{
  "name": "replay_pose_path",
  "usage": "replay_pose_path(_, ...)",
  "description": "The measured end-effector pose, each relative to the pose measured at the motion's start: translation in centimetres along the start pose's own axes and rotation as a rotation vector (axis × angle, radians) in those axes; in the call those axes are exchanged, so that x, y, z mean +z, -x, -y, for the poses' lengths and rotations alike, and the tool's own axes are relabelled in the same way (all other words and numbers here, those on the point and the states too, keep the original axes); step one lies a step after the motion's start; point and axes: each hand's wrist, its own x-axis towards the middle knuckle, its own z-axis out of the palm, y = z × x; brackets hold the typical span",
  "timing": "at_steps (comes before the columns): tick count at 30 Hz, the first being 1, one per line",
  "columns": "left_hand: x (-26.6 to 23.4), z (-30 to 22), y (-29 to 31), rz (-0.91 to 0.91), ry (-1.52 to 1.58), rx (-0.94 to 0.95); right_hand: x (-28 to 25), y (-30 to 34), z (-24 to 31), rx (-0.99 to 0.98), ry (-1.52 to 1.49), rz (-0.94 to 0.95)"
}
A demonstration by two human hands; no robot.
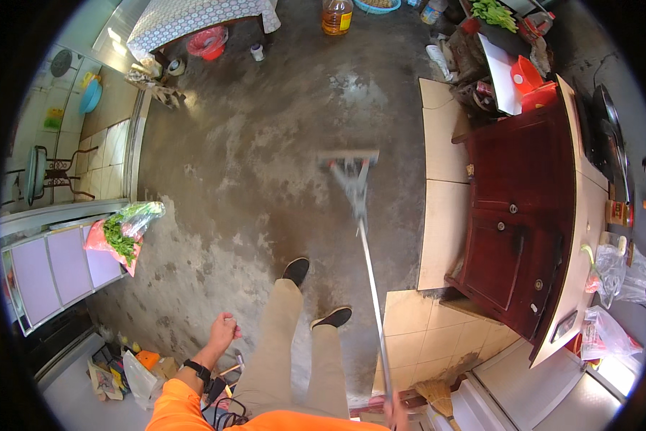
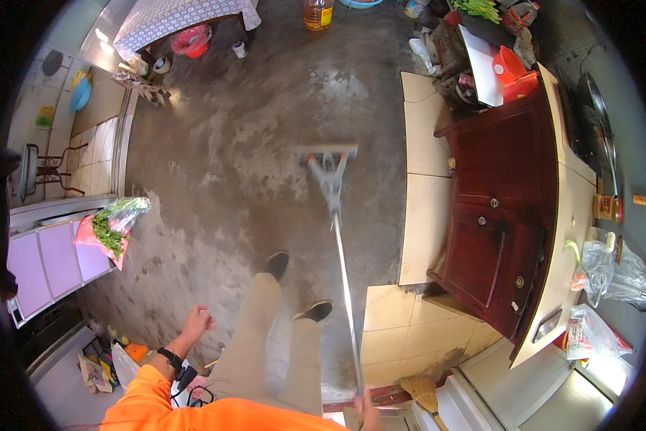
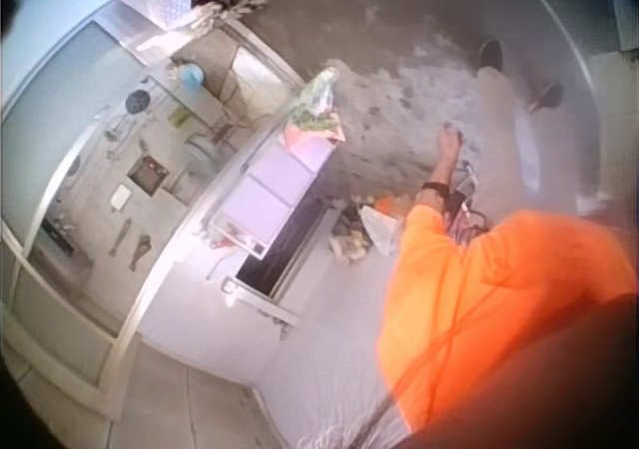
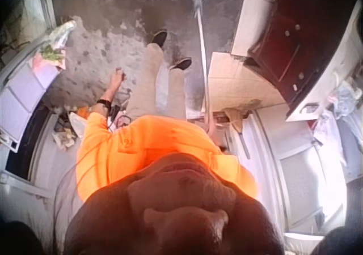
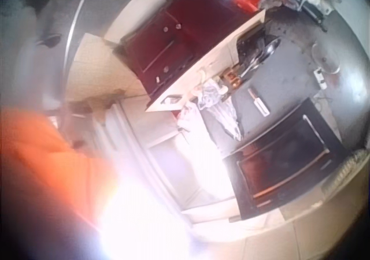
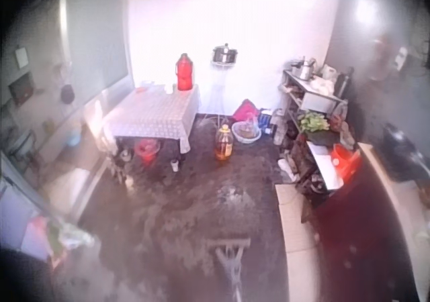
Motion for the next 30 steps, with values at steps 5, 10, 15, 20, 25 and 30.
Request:
replay_pose_path(5, 0.3, -0.5, -0.1, 0.031, -0.101, -0.022, 1.5, 3.1, 2.0, 0.106, 0.012, 0.008)
replay_pose_path(10, -2.1, 0.2, -1.5, 0.009, 0.015, -0.052, 2.1, -8.7, 10.7, 0.041, -0.238, -0.018)
replay_pose_path(15, -5.7, -0.2, -1.5, -0.062, 0.131, -0.072, -0.8, -35.2, 27.3, -0.220, -0.134, -0.092)
replay_pose_path(20, -9.1, -0.7, 1.2, -0.147, 0.234, -0.024, 1.7, -44.1, 38.1, -0.194, -0.119, -0.041)
replay_pose_path(25, -11.0, 2.0, 1.9, -0.195, 0.296, -0.105, 6.6, -36.9, 29.8, -0.327, 0.107, -0.143)
replay_pose_path(30, -10.3, 4.2, -0.2, -0.165, 0.213, -0.205, 2.0, -16.0, 17.8, -0.071, 0.286, 0.105)
